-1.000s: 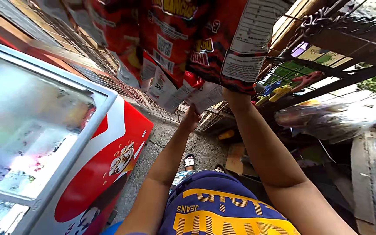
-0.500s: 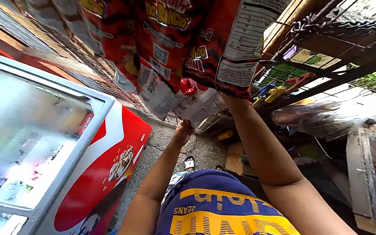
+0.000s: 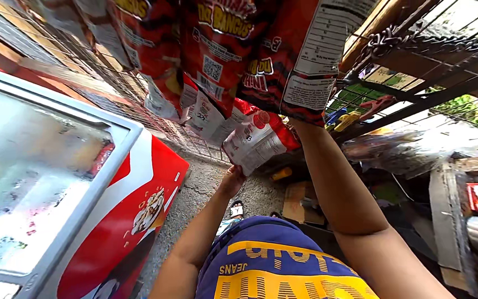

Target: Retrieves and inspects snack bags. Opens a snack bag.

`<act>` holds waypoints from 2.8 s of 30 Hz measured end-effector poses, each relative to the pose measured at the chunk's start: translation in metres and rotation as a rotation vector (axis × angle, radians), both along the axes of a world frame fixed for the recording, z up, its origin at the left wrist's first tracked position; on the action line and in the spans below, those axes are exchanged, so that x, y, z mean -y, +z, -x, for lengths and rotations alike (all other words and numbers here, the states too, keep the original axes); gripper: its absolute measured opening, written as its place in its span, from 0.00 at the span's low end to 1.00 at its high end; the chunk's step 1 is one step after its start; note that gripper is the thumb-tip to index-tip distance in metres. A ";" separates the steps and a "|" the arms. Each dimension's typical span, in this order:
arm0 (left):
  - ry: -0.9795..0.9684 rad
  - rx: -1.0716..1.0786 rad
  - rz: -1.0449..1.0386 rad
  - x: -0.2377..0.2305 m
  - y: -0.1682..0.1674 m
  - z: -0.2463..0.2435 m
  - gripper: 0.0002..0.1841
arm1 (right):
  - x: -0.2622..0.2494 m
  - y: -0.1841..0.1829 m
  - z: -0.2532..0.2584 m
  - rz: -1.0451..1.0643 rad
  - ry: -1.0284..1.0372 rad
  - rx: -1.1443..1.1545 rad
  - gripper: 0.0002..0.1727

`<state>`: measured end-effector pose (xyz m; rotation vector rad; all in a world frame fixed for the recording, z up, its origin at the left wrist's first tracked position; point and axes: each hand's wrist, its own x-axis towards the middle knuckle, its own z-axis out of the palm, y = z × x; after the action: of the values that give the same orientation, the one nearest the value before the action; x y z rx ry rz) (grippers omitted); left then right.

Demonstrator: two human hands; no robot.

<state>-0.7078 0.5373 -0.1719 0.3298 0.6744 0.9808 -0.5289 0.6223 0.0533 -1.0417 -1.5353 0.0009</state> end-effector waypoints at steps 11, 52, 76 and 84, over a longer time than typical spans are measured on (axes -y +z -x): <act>-0.148 -0.187 0.026 0.051 -0.022 0.039 0.09 | 0.049 0.002 -0.018 0.168 0.000 0.014 0.22; -1.456 -0.623 -1.862 0.406 0.096 -0.502 0.23 | 0.795 -0.267 -0.301 0.609 -1.229 -1.875 0.22; -1.769 -0.020 -1.267 0.544 0.056 -0.733 0.17 | 0.861 -0.281 -0.441 -0.581 -0.821 -2.168 0.42; -1.756 -0.145 -1.147 0.592 0.071 -0.787 0.13 | 1.001 -0.231 -0.550 0.110 -0.637 -1.811 0.28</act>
<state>0.0795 -0.0545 -0.1010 1.6379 -0.2825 -0.5064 0.0215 -0.3791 -0.1775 -0.9850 0.4370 0.4568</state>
